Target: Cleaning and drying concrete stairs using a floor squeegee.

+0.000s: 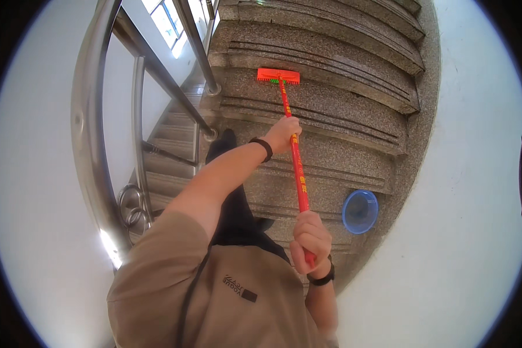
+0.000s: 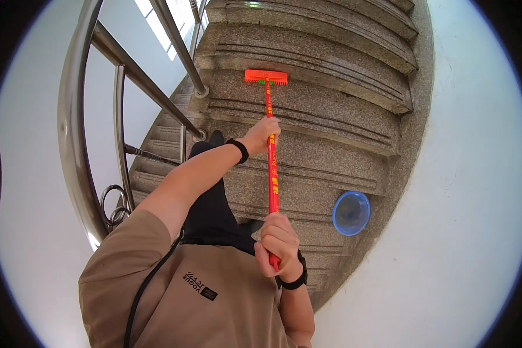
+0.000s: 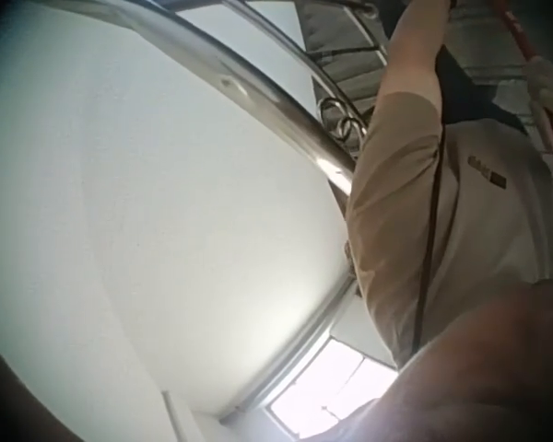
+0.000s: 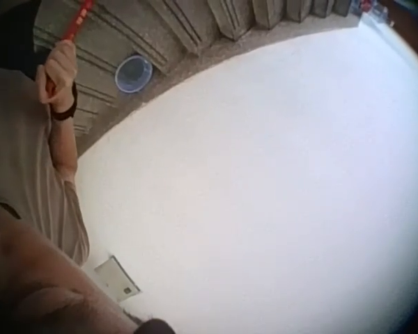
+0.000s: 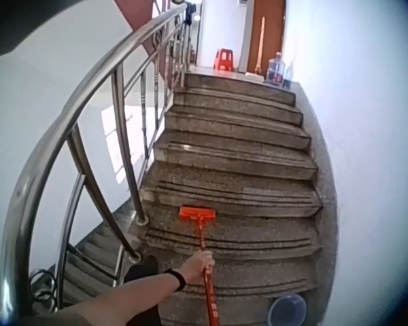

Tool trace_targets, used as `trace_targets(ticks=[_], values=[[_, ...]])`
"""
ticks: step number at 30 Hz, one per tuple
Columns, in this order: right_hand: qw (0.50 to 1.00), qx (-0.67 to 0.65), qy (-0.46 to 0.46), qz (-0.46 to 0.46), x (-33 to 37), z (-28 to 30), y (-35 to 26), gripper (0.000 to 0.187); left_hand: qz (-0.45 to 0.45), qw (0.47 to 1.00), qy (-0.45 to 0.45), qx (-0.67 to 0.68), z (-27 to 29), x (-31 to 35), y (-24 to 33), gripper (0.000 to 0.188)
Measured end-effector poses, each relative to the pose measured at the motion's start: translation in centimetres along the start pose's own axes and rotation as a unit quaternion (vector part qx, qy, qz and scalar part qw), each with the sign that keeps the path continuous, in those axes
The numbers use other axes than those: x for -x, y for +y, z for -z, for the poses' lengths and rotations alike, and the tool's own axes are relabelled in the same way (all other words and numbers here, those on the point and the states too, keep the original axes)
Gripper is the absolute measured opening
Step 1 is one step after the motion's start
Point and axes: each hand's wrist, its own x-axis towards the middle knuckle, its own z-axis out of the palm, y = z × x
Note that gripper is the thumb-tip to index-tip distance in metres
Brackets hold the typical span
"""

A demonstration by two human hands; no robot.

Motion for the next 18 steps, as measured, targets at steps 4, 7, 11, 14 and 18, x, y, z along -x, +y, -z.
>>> trace_targets(ticks=[4,7,11,14,18], values=[[1.0,-0.004,-0.004,-0.007,1.8,1.2,-2.3,0.011,0.006,1.0,0.004,0.011,-0.2,1.5,3.0,0.023],[0.999,-0.028,-0.013,-0.021,4.2,2.8,-5.5,0.011,0.025,0.999,0.005,0.036,0.3,3.5,7.6,0.024],[0.996,-0.075,-0.01,-0.037,6.5,4.9,-9.4,0.013,0.081,0.995,0.003,0.065,1.1,5.9,13.6,0.028],[0.995,-0.097,-0.028,-0.006,6.1,5.8,-10.9,0.014,0.089,0.994,0.011,0.059,1.9,6.7,16.1,0.028],[0.991,-0.121,-0.058,-0.026,4.5,6.2,-12.3,0.014,0.097,0.994,0.039,0.039,2.8,6.8,16.4,0.029]])
